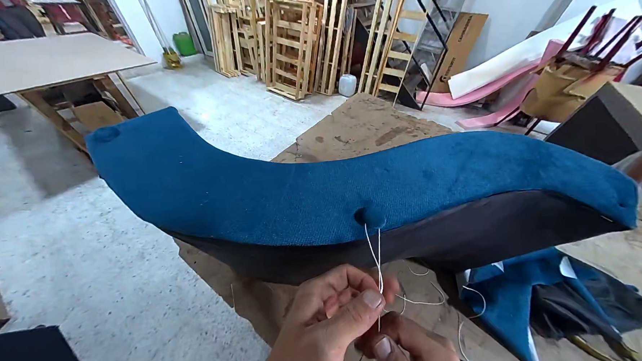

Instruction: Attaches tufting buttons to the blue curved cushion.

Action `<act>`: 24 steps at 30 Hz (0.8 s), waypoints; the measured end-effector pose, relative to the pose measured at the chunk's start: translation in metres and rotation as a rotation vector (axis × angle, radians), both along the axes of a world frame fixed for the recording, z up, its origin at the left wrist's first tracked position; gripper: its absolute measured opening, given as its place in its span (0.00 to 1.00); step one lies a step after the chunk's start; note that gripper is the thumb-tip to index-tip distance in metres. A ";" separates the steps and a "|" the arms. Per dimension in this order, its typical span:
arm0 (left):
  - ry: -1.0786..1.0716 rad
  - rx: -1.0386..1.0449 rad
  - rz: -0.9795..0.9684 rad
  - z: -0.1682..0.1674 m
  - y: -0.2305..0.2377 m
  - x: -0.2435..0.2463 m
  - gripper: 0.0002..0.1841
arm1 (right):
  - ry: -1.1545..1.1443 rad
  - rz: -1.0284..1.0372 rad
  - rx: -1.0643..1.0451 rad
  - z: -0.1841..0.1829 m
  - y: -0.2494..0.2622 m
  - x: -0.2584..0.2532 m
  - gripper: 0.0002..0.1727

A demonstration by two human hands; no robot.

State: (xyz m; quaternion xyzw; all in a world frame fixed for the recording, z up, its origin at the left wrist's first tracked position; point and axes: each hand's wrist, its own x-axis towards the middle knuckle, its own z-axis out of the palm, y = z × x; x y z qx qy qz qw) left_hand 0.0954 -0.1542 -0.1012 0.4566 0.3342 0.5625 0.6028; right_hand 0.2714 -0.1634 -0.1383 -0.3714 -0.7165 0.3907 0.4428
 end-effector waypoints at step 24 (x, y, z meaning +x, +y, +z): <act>0.045 -0.060 -0.030 -0.017 0.016 -0.019 0.09 | -0.275 -0.359 0.253 0.022 -0.005 -0.044 0.07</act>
